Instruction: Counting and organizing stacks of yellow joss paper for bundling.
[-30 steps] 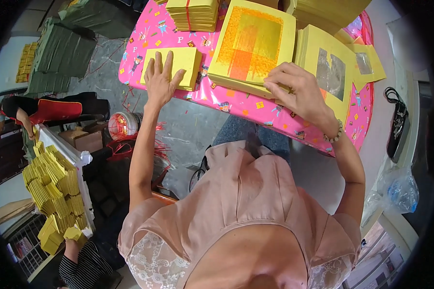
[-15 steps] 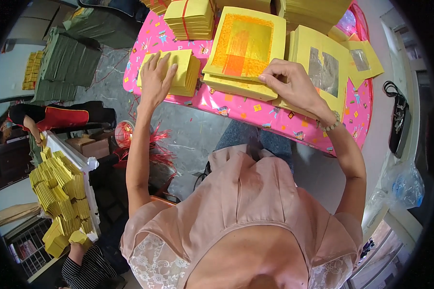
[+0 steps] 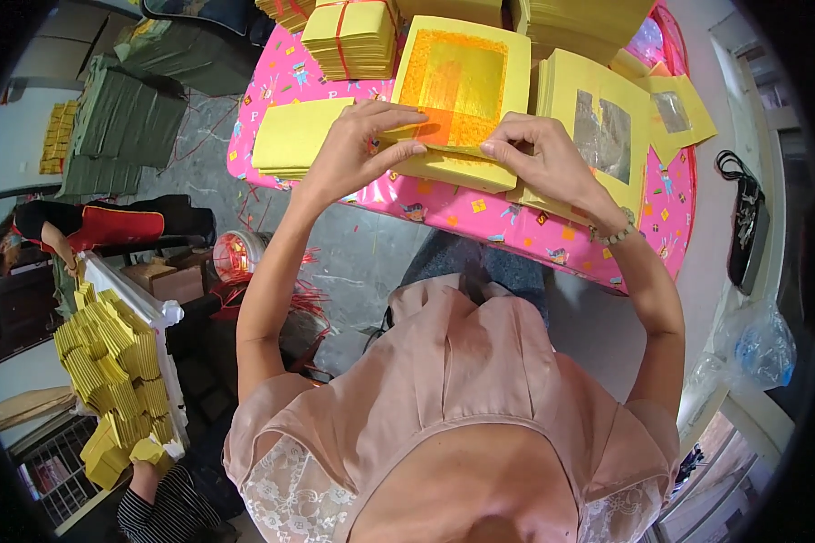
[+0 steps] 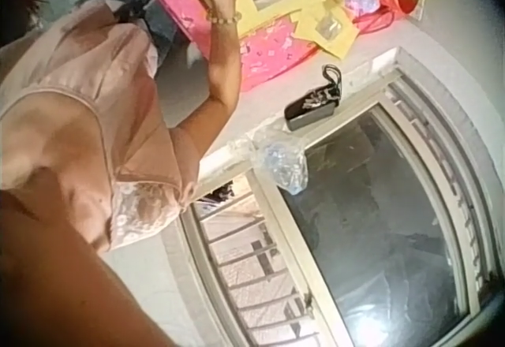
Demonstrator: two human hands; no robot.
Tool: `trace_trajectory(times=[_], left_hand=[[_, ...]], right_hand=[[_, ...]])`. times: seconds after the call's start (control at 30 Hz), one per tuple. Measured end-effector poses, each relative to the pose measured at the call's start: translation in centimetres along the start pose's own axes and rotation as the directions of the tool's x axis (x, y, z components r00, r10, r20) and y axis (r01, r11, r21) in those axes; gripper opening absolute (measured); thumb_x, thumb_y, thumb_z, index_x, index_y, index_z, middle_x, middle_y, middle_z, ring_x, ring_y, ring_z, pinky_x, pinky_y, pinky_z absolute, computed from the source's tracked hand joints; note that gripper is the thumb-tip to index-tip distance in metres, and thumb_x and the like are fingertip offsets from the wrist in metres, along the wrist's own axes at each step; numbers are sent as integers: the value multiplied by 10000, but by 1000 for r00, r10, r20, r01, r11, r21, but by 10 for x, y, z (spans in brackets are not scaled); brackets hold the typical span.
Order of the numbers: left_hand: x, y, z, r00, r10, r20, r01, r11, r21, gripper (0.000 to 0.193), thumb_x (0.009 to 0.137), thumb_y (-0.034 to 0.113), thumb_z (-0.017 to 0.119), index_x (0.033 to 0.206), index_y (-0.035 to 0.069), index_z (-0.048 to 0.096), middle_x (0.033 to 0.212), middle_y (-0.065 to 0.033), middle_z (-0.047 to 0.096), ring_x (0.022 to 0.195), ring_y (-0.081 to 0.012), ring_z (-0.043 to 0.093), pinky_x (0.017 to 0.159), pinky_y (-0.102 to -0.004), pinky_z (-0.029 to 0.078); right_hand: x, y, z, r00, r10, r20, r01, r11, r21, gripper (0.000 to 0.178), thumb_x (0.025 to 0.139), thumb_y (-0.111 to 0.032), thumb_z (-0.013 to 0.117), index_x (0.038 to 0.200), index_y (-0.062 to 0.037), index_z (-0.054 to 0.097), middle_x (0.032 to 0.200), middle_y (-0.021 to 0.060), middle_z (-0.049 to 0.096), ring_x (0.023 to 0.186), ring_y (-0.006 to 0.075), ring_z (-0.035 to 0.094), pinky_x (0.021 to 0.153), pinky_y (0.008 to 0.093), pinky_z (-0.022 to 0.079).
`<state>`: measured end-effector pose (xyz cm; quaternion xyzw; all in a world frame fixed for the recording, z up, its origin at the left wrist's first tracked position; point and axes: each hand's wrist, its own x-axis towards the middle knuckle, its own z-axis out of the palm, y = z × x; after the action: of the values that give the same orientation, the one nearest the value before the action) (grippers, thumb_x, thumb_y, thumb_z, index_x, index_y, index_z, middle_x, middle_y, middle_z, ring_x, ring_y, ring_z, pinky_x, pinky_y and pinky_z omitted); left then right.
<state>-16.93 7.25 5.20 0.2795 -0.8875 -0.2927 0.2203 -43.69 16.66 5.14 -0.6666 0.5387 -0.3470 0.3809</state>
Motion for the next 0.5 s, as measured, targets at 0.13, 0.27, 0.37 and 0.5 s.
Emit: trace_trajectory(times=[0.13, 0.27, 0.37, 0.5], left_hand=[[0, 0, 1, 1000, 12, -9, -12, 1000, 15, 378, 861, 349, 744, 1124, 78, 733, 1107, -117, 716, 1083, -289, 631, 978, -413, 437], [6, 2, 0, 998, 60, -15, -59, 998, 28, 346, 867, 343, 737, 1073, 65, 745, 1064, -118, 726, 1037, -289, 643, 950, -414, 453], [10, 2, -2, 997, 74, -8, -73, 995, 64, 318, 882, 336, 718, 1030, 55, 748, 1026, -122, 733, 1010, -292, 650, 922, -414, 467], [19, 9, -8, 999, -34, 12, 31, 984, 178, 305, 907, 324, 684, 986, 35, 738, 936, -122, 739, 986, -290, 659, 893, -413, 477]], right_hand=[[2, 2, 0, 1000, 7, 5, -7, 1000, 2, 269, 907, -201, 683, 817, 52, 661, 721, 76, 569, 610, 136, 516, 584, 304, 439], [3, 3, -1, 1000, 20, -7, -20, 1000, 2, 272, 911, -206, 676, 820, 50, 665, 722, 85, 567, 603, 135, 510, 577, 308, 434], [3, -3, -4, 1000, 29, -3, -29, 999, -43, 255, 937, -192, 656, 847, 46, 651, 748, 78, 575, 641, 132, 525, 605, 301, 437], [5, -10, -8, 984, -160, -83, 136, 959, -247, 227, 967, -175, 618, 888, 37, 610, 803, 119, 598, 712, 251, 593, 671, 346, 464]])
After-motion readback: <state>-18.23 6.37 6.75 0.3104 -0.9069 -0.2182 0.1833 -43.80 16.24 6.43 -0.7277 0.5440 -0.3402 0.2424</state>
